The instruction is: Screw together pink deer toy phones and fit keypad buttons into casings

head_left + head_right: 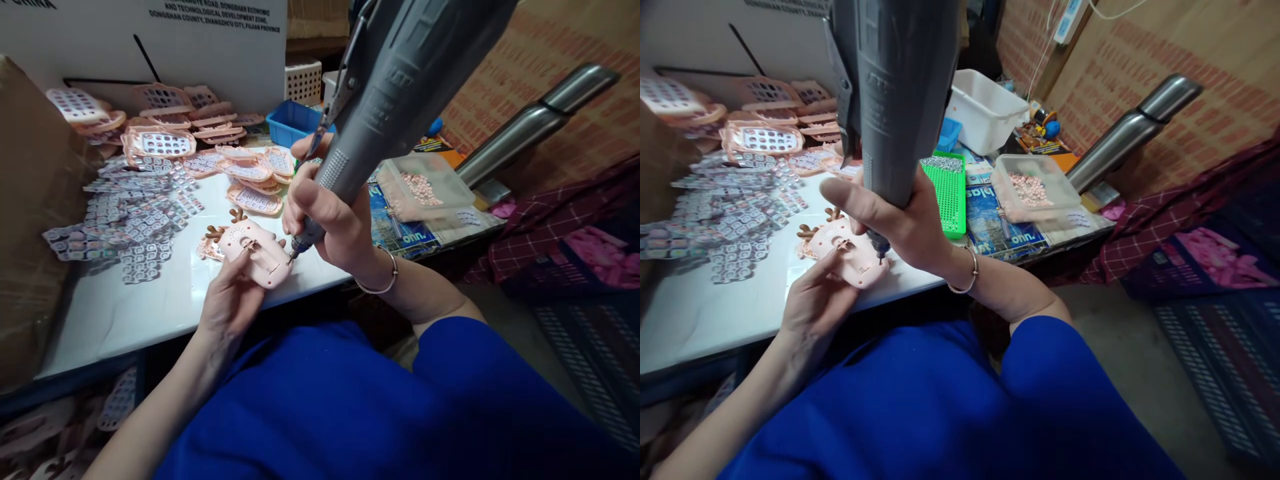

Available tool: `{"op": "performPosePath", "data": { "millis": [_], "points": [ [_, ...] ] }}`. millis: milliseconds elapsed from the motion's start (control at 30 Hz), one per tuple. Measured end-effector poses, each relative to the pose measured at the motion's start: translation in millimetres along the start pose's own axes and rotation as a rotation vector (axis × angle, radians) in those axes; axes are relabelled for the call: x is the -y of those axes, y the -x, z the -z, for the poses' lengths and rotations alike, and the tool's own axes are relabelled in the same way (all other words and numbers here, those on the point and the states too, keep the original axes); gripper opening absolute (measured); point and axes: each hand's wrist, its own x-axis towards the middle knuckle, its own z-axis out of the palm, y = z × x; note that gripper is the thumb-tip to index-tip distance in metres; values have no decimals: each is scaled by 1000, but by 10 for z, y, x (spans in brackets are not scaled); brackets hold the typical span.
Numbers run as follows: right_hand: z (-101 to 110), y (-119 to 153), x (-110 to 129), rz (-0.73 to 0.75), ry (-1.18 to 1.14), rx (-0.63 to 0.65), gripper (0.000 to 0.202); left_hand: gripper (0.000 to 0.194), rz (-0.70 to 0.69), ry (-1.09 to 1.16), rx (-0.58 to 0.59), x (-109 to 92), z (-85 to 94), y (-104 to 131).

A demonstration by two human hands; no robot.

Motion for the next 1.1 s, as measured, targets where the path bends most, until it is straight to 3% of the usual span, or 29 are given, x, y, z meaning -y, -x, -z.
{"op": "performPosePath", "data": {
  "millis": [267,400,633,900,1100],
  "points": [
    [9,16,-49,29,-46,20,17,35,-6,-9,3,11,25,-3],
    [13,44,-69,-1,27,57,31,37,-27,-22,-27,7,3,-1],
    [-13,134,-86,-110,140,156,31,36,-3,-45,-87,-44,-61,-14],
    [118,-67,-149,-59,0,234,30,37,54,-65,-76,-21,-175,-9],
    [188,-184,-43,-122,177,129,43,38,-43,-45,-54,22,-240,-36]
  ]
}}
